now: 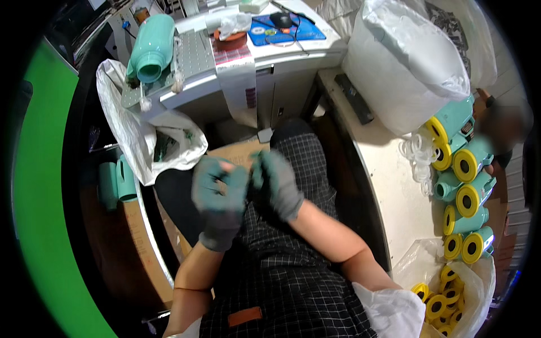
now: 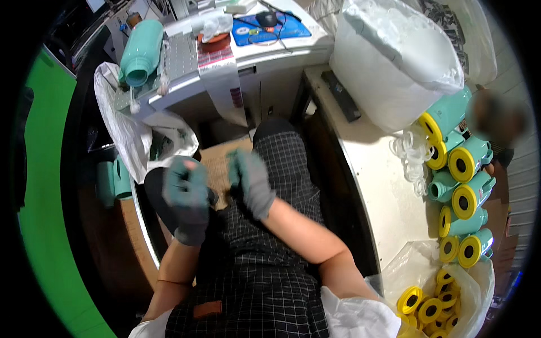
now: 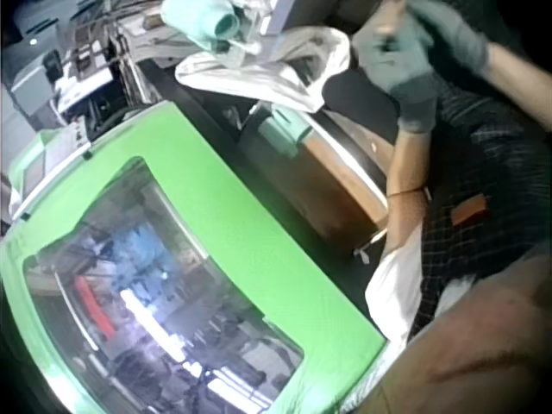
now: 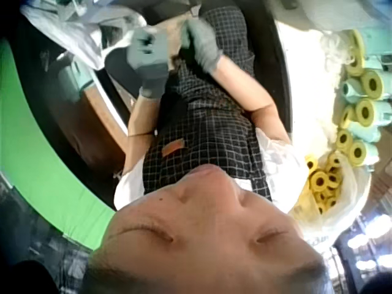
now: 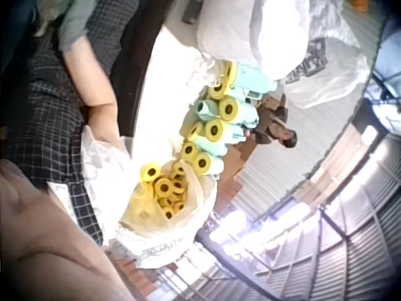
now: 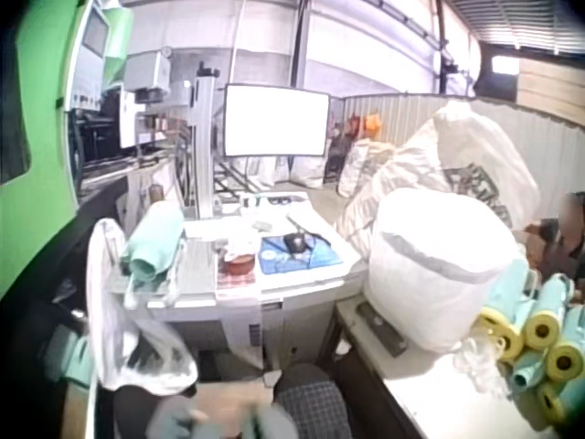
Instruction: The person assembles teal water bottles by inserting a white plastic ring into the bottle neck, applying a label to the body, and screwing on a yellow cap. The person handles each bottle one at a time and places the completed bottles on the table.
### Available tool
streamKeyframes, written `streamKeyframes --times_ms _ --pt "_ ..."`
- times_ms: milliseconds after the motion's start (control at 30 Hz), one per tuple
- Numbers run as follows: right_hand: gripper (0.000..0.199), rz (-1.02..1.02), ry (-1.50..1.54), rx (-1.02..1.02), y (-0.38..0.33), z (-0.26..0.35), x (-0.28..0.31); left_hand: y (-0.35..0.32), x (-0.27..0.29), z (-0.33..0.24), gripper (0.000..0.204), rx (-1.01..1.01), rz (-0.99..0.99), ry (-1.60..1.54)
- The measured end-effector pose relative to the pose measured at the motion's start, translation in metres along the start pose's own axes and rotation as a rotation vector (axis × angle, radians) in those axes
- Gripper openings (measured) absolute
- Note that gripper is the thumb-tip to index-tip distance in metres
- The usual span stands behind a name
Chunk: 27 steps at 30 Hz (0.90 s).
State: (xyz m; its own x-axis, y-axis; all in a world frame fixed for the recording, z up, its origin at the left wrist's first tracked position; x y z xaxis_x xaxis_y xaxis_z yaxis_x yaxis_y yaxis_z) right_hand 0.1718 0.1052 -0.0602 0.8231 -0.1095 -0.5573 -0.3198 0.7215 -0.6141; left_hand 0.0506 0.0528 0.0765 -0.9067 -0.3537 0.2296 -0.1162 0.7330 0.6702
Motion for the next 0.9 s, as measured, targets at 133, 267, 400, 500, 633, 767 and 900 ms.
streamKeyframes --times_ms 133,267,400,500,633,767,900 --pt "0.026 -0.058 0.231 0.232 0.025 0.038 0.003 -0.06 -0.043 0.005 0.033 -0.062 0.234 0.11" --pt "0.026 -0.136 0.205 0.28 0.026 0.037 0.011 -0.064 -0.054 0.007 0.037 -0.221 0.316 0.272" --pt "0.025 -0.243 0.211 0.317 0.033 0.033 0.027 -0.069 -0.058 0.002 0.035 -0.305 0.353 0.361" --pt "0.025 -0.272 0.201 0.37 0.037 0.028 0.033 -0.072 -0.057 0.01 0.029 -0.213 0.325 0.342" --pt "0.025 -0.221 0.16 0.36 0.032 0.03 0.028 -0.089 -0.059 0.049 0.021 0.399 0.202 -0.289" --pt "0.025 0.008 0.183 0.17 0.037 0.028 0.018 -0.091 -0.06 0.044 0.018 0.316 0.37 -0.307" --pt "0.024 -0.312 -0.259 0.455 0.036 0.031 0.023 -0.067 -0.052 0.013 0.018 -0.268 0.482 0.238"
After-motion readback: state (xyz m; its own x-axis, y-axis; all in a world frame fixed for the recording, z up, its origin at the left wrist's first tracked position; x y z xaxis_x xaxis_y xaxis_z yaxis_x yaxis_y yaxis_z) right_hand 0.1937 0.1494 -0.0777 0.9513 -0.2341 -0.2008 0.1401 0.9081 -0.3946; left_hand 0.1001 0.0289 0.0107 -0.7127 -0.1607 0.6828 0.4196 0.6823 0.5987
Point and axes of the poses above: each hand's wrist, its own y-axis towards the middle knuckle, its own x-axis out of the back of the hand, z = x × y, the point moved 7 cm from there along y, towards the middle knuckle, and after that the axes turned 15 degrees about -x, right-handed, at the moved point
